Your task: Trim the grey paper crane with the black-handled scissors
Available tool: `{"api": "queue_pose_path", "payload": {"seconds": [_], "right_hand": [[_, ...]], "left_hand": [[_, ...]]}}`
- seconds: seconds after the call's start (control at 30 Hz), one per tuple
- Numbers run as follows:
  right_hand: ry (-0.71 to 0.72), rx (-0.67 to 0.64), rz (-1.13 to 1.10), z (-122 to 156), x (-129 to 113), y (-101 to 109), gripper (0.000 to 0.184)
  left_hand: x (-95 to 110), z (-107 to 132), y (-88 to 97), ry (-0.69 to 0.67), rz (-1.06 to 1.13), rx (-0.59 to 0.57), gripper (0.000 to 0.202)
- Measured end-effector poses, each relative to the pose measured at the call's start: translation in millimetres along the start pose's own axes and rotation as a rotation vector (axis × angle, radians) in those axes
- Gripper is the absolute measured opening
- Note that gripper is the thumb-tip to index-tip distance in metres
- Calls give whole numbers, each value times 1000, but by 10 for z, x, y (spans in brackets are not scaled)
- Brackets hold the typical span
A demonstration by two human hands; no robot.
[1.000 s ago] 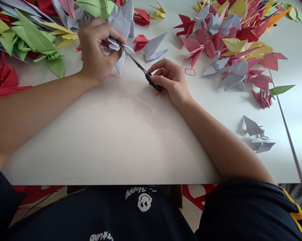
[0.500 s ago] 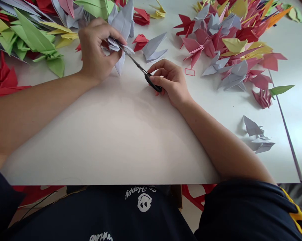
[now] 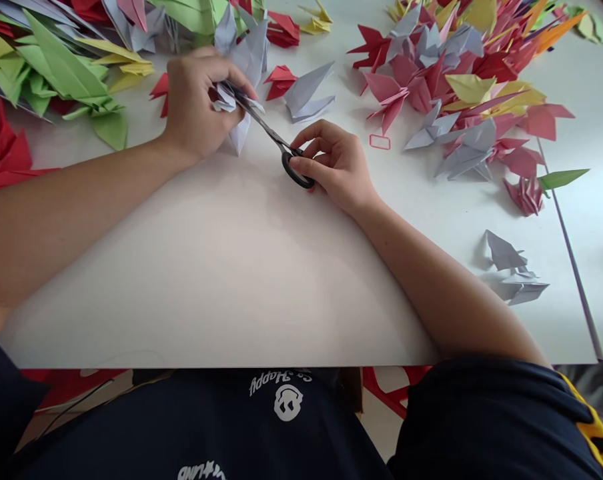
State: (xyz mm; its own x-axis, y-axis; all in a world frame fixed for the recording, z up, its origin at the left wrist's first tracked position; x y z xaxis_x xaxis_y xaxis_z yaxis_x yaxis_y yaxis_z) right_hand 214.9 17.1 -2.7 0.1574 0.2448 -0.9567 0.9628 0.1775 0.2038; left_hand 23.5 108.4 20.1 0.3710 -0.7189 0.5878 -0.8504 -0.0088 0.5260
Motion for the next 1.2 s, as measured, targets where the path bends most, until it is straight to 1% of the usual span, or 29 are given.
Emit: {"api": "queue_pose_path", "payload": {"seconds": [0.17,0.27,0.43,0.63,0.8,0.93,1.1,1.2], "right_hand": [[-14,-3,25,12,-16,-21,29],[-7,2,41,14,-10,-14,28],[-40,-30,-5,16,38,-28,29],[-12,-8,41,19,6,-24,28],[-11,-6,67,18,10,-8,28],[13,-45,74,2,24,-15,31],[53,-24,141,-26,2,4,41],[40,-23,148,-26,-18,-8,41]], "left_hand": [[-30,-13,-68,87,-99,-84,21],[-66,-19,-112,118,-105,-134,23],[-111,-22,-166,163,-152,-200,24],[-31,-23,-155,116,-119,-201,26],[-74,-33,-175,187,-182,-221,32],[-65,-42,-178,194,-193,-228,30],[66,7,-141,219,-187,-239,22],[135,37,-128,233,-203,-249,24]]}}
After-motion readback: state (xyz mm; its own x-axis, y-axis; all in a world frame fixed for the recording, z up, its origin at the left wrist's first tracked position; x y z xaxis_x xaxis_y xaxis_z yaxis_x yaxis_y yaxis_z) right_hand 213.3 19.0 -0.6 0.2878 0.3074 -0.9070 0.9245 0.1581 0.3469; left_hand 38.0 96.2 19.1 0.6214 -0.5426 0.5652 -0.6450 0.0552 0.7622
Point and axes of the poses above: each hand's wrist, its own z-axis away from the middle knuckle, its own y-axis out of the back of the hand, x = y × z, the point moved 8 cm from there along -z, towards the middle knuckle, and after that the axes turned 4 degrees about y, right-handed, at the moved point
